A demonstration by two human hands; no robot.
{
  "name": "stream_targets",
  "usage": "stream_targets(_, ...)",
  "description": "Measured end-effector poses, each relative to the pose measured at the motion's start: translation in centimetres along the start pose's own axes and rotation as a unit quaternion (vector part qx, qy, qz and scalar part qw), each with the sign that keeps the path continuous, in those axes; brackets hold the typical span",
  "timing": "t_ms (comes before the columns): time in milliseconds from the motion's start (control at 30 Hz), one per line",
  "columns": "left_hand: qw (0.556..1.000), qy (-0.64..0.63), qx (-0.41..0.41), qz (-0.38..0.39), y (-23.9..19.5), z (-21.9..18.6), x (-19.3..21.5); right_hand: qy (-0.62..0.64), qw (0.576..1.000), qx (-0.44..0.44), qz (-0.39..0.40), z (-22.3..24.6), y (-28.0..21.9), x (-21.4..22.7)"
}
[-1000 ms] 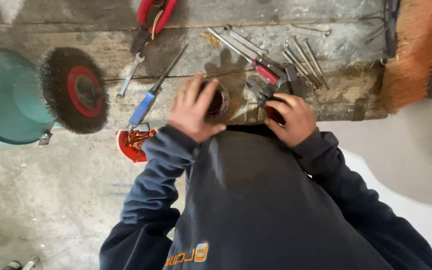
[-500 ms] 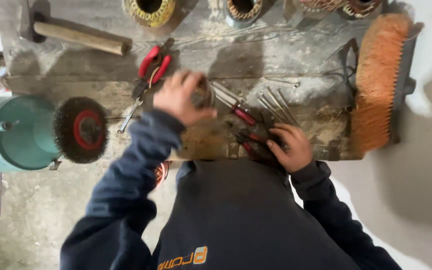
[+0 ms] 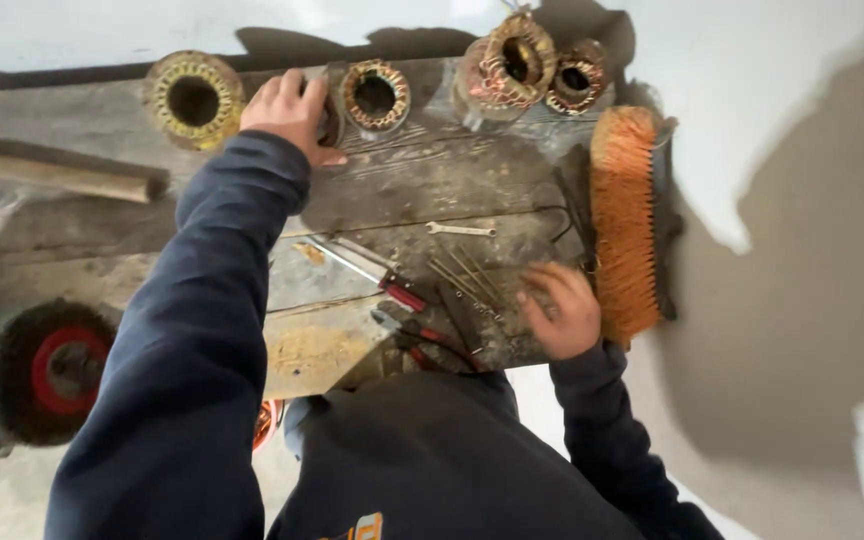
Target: Stripping wire and insulation from motor stator coils using a knife and hand tools.
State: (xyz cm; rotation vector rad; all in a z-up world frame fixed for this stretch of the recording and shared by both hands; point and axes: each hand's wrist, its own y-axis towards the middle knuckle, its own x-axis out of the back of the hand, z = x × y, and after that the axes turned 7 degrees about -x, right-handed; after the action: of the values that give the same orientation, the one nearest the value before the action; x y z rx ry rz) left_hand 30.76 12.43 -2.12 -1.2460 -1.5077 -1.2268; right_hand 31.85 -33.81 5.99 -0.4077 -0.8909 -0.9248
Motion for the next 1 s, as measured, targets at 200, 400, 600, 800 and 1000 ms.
stream_targets(200, 0.993, 0.010, 0.062, 0.099, 1.8, -0.1, 2.4, -0.036, 0.992, 0.082, -0.084, -0.8, 9.7, 4.4)
stream_targets(400, 0.995, 0.023, 0.006, -0.092, -0.8, 1.0, -1.9, -0.218, 0.971, 0.043, -0.087, -3.7, 19.3, 2.7)
stream_targets(600, 0.976, -0.158, 0.095, -0.112, -10.4, -7.6, 3.8, -0.346, 0.938, -0.033, 0.003, -5.5, 24.0, 0.4)
stream_targets(800, 0.937, -0.319, 0.120, -0.080, -23.6, -12.5, 5.2, -0.275, 0.961, -0.021, -0.024, -3.0, 21.4, 3.3)
stream_targets(1000, 0.858, -0.456, 0.220, -0.083, -27.8, -16.4, 7.5, 0.352, 0.921, -0.062, 0.154, 7.2, 5.6, 4.9)
